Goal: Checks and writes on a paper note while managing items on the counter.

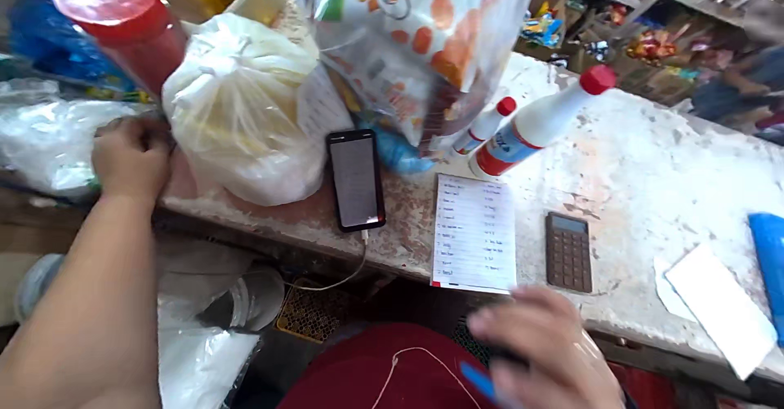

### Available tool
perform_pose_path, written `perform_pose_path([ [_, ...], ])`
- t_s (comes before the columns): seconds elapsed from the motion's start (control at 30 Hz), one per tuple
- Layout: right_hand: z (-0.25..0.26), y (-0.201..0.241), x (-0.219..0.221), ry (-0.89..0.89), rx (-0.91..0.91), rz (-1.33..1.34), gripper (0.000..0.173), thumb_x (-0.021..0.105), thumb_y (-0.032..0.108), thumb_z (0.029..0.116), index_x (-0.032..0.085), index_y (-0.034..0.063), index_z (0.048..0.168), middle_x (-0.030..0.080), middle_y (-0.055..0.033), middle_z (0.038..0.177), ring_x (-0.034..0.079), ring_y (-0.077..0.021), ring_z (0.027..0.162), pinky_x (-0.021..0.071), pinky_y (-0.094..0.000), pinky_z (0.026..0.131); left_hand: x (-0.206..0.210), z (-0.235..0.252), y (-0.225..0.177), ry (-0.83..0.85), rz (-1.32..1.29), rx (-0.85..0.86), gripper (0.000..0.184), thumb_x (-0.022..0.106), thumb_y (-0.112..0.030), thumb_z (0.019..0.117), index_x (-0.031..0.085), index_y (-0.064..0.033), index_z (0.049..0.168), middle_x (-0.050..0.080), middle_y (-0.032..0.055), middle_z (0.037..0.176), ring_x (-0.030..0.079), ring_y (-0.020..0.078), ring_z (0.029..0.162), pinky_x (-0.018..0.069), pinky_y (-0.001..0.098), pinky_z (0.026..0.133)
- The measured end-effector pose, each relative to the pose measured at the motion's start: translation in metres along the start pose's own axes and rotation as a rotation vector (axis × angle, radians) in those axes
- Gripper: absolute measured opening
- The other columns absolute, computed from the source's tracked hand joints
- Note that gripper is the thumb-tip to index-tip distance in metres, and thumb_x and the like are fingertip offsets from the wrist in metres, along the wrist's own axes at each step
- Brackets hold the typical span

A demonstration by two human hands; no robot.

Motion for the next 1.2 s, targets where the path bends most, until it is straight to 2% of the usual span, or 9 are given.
perform_pose_path([
  [0.1,-0.026,-0.090,0.022,-0.071,0.143,-0.071,0.071,0.026,0.066,0.1050,0.067,0.0102,0.116,0.068,-0.0037,0.079,0.067,-0.0114,0.076,0.0550,-0.0347,0.090,0.007,0.006,0.016,-0.009,-0.030,0.018,0.043,0.046,-0.031,0.1050,0.061,0.0030,0.127,0.057,0.0366,0.130,0.051,0.0586,0.126,0.0348,0.0795,0.100],
  [0.23,-0.065,-0.141,0.050,-0.074,0.370,-0.277,0.040,0.056,0.034,0.1054,0.066,0.0046,0.131,0.072,-0.0129,0.125,0.068,-0.0262,0.118,0.0506,-0.0475,0.105,0.026,0.023,0.052,-0.040,-0.021,0.050,0.048,0.043,-0.039,0.1039,0.062,-0.0013,0.127,0.060,0.0326,0.129,0.054,0.0550,0.125,0.0377,0.0778,0.099],
  [0.33,-0.081,-0.143,0.076,0.027,0.346,-0.352,0.049,0.054,0.046,0.1045,0.064,0.0059,0.132,0.066,-0.0147,0.137,0.058,-0.0347,0.134,0.0423,-0.0586,0.112,0.033,0.030,0.069,-0.041,0.009,0.065,0.047,0.042,-0.038,0.1033,0.062,-0.0007,0.125,0.060,0.0318,0.128,0.055,0.0539,0.124,0.0377,0.0779,0.098],
  [0.73,-0.082,-0.124,0.083,0.114,0.177,-0.620,0.041,0.053,0.043,0.1052,0.070,0.0108,0.123,0.070,-0.0120,0.131,0.067,-0.0307,0.122,0.0553,-0.0443,0.100,0.018,0.012,0.035,-0.023,-0.016,-0.010,0.043,0.043,-0.030,0.1057,0.060,0.0032,0.127,0.057,0.0358,0.130,0.052,0.0565,0.125,0.0356,0.0771,0.100],
  [0.87,-0.075,-0.120,0.073,0.026,0.162,-0.639,0.023,0.056,0.020,0.1035,0.071,0.0078,0.117,0.077,-0.0123,0.113,0.075,-0.0282,0.103,0.0616,-0.0376,0.081,0.013,0.010,0.024,-0.029,-0.014,0.010,0.043,0.045,-0.032,0.1037,0.061,0.0020,0.126,0.058,0.0352,0.130,0.050,0.0563,0.128,0.0347,0.0774,0.102],
  [1.0,-0.064,-0.108,0.035,-0.208,0.267,-0.586,0.022,0.059,0.012,0.0969,0.074,0.0003,0.109,0.074,-0.0160,0.083,0.071,-0.0271,0.066,0.0561,-0.0392,0.054,0.000,-0.002,-0.001,-0.014,0.003,-0.004,0.039,0.047,-0.025,0.1052,0.062,0.0034,0.127,0.057,0.0366,0.133,0.049,0.0576,0.129,0.0330,0.0786,0.103],
  [1.07,-0.066,-0.101,-0.001,-0.412,0.337,-0.452,0.022,0.062,0.016,0.0996,0.073,-0.0027,0.106,0.074,-0.0125,0.084,0.071,-0.0137,0.073,0.0581,-0.0272,0.067,0.000,0.000,0.001,-0.013,0.003,-0.014,0.039,0.048,-0.027,0.1051,0.062,0.0014,0.128,0.058,0.0345,0.133,0.050,0.0555,0.130,0.0334,0.0771,0.104],
  [1.13,-0.075,-0.098,-0.029,-0.660,0.389,-0.161,0.010,0.067,0.010,0.0976,0.069,0.0027,0.104,0.073,0.0063,0.093,0.068,0.0027,0.087,0.0588,-0.0178,0.080,0.001,0.001,0.005,-0.015,0.008,-0.023,0.038,0.048,-0.027,0.1048,0.063,-0.0006,0.127,0.059,0.0320,0.132,0.052,0.0530,0.129,0.0353,0.0752,0.104],
  [1.2,-0.085,-0.106,-0.042,-0.903,0.451,0.138,0.017,0.063,-0.001,0.0945,0.066,0.0126,0.104,0.074,0.0124,0.094,0.071,-0.0013,0.087,0.0615,-0.0230,0.080,0.002,0.003,0.007,-0.013,0.006,-0.034,0.036,0.048,-0.025,0.1046,0.064,-0.0011,0.126,0.060,0.0312,0.131,0.053,0.0518,0.129,0.0362,0.0746,0.104],
])
Point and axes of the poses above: each hand's wrist, its own z-axis towards the middle knuckle, its own x-axis out of the palm, y = z × x, the point moved 6 cm from there along z, towards the middle knuckle
